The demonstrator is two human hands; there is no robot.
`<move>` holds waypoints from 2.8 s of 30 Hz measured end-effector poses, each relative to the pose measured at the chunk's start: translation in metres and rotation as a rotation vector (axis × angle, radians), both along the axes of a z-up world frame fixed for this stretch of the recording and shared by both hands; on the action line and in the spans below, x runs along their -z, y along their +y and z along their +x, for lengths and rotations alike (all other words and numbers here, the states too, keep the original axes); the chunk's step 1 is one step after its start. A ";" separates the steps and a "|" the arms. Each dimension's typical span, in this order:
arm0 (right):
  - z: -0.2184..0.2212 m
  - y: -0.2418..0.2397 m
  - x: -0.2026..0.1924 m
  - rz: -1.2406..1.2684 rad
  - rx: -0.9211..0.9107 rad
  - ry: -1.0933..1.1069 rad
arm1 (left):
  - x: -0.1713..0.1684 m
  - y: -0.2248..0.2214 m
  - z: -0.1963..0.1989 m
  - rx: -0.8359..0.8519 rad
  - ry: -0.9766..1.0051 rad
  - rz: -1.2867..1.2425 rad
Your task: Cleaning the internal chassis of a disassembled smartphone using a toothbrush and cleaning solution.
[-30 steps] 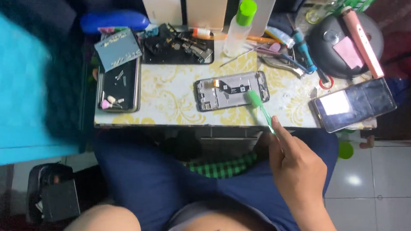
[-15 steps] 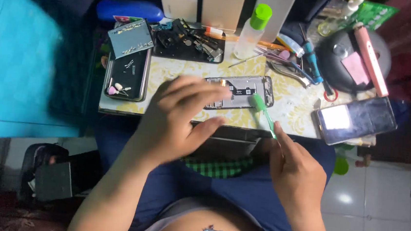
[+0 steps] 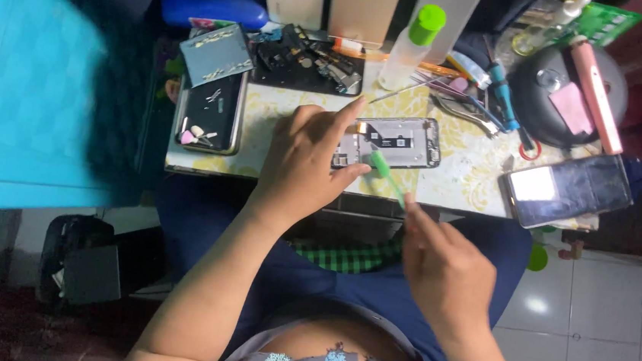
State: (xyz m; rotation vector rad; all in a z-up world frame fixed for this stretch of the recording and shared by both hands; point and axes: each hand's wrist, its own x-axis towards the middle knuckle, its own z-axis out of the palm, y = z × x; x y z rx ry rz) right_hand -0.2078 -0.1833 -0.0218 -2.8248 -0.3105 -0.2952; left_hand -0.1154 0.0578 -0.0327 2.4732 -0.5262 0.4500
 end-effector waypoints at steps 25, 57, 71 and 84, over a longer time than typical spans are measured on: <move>-0.005 -0.006 0.000 -0.068 0.115 -0.008 | 0.000 0.000 0.000 -0.037 0.073 -0.009; 0.010 -0.022 -0.011 0.012 0.088 0.132 | -0.015 -0.002 0.006 -0.020 0.110 0.016; 0.014 -0.006 -0.010 0.155 -0.067 0.071 | -0.012 -0.004 0.008 -0.052 0.104 -0.066; 0.013 -0.020 -0.017 0.049 0.158 0.123 | -0.008 0.001 0.010 -0.026 0.124 -0.043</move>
